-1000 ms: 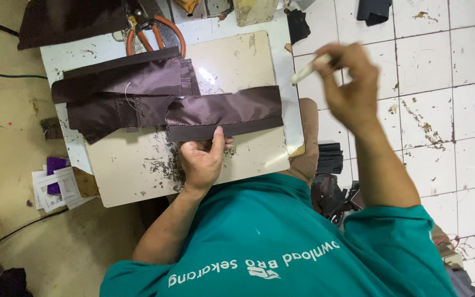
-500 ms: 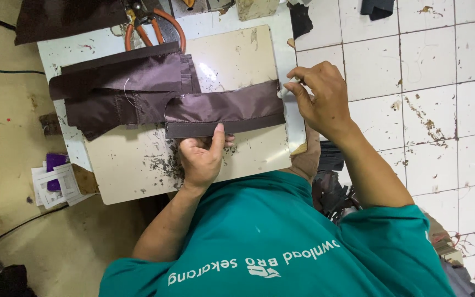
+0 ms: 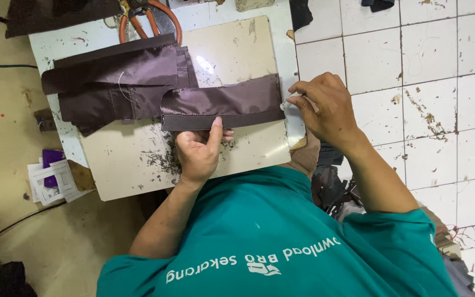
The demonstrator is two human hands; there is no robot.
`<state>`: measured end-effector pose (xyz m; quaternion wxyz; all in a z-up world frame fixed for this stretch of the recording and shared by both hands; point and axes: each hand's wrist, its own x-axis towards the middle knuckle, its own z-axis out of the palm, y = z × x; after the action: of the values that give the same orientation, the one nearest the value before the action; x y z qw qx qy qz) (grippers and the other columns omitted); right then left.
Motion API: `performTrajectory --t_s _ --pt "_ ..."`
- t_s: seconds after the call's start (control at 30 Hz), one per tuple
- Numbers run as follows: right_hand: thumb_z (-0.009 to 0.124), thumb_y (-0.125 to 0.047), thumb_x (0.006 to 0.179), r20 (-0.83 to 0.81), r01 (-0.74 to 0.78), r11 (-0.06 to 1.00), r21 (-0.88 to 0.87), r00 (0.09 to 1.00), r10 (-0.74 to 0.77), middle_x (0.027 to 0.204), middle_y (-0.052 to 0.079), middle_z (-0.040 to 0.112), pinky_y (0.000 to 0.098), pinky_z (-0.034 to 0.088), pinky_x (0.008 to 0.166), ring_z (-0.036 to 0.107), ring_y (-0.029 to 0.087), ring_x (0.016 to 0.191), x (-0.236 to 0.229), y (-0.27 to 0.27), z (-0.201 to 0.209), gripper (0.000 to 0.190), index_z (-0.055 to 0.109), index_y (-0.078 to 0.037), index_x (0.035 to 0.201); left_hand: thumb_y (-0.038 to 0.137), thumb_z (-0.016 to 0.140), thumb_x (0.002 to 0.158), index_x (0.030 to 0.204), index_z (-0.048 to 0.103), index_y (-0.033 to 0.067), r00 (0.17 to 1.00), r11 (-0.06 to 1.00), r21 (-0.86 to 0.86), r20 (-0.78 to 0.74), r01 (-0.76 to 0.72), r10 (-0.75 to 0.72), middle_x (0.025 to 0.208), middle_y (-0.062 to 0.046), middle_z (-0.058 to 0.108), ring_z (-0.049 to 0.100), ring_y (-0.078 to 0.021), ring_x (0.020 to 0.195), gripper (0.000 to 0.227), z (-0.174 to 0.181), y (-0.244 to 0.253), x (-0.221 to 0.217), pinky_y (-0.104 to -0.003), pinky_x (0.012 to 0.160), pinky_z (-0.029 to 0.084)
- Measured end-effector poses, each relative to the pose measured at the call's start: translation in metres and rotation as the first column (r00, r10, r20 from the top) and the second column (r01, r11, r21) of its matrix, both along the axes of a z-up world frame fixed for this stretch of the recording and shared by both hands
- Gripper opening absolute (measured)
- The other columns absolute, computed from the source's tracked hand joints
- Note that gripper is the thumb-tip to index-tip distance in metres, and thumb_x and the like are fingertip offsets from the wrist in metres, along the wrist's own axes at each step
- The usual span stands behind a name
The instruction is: The person repeatedly marks the edges of dark fabric pieces with a white chalk-like marker. They handle the fabric one piece at a time, aligning it on the table, drawing along the edges, and then setting it aside.
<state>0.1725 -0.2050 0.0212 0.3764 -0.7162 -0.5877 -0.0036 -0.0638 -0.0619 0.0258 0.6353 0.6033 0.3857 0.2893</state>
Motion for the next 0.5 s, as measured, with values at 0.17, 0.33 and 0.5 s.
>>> performTrajectory --t_s 0.17,0.33,0.5 --pt "0.079 -0.011 0.099 0.069 -0.016 1.000 0.017 0.998 0.015 0.081 0.005 0.070 0.0403 0.048 0.081 0.065 0.029 0.084 -0.005 -0.006 -0.001 0.009 0.077 -0.010 0.108 0.005 0.065 0.100 0.081 0.074 -0.0051 1.000 1.000 -0.004 0.007 -0.003 0.003 0.073 -0.022 0.075 0.075 -0.0204 0.061 0.023 -0.003 -0.001 0.000 -0.032 0.060 0.062" --pt "0.075 -0.015 0.102 0.159 -0.054 0.996 0.074 0.986 0.042 0.083 0.003 0.070 0.0398 0.048 0.078 0.065 0.028 0.085 -0.004 -0.007 -0.003 0.008 0.076 -0.009 0.107 0.005 0.065 0.100 0.082 0.073 -0.0056 1.000 1.000 0.006 0.027 -0.009 0.008 0.073 -0.022 0.075 0.075 -0.0204 0.061 0.022 -0.007 -0.001 0.000 -0.032 0.059 0.062" --pt "0.076 -0.013 0.100 0.209 -0.086 0.992 0.091 0.976 0.065 0.085 0.003 0.071 0.0404 0.049 0.079 0.065 0.028 0.085 -0.004 -0.010 -0.005 0.006 0.077 -0.010 0.105 0.005 0.066 0.099 0.084 0.072 -0.0055 0.999 0.999 -0.028 0.048 -0.022 0.023 0.074 -0.024 0.075 0.076 -0.0224 0.063 0.020 -0.014 -0.002 -0.001 -0.033 0.059 0.063"
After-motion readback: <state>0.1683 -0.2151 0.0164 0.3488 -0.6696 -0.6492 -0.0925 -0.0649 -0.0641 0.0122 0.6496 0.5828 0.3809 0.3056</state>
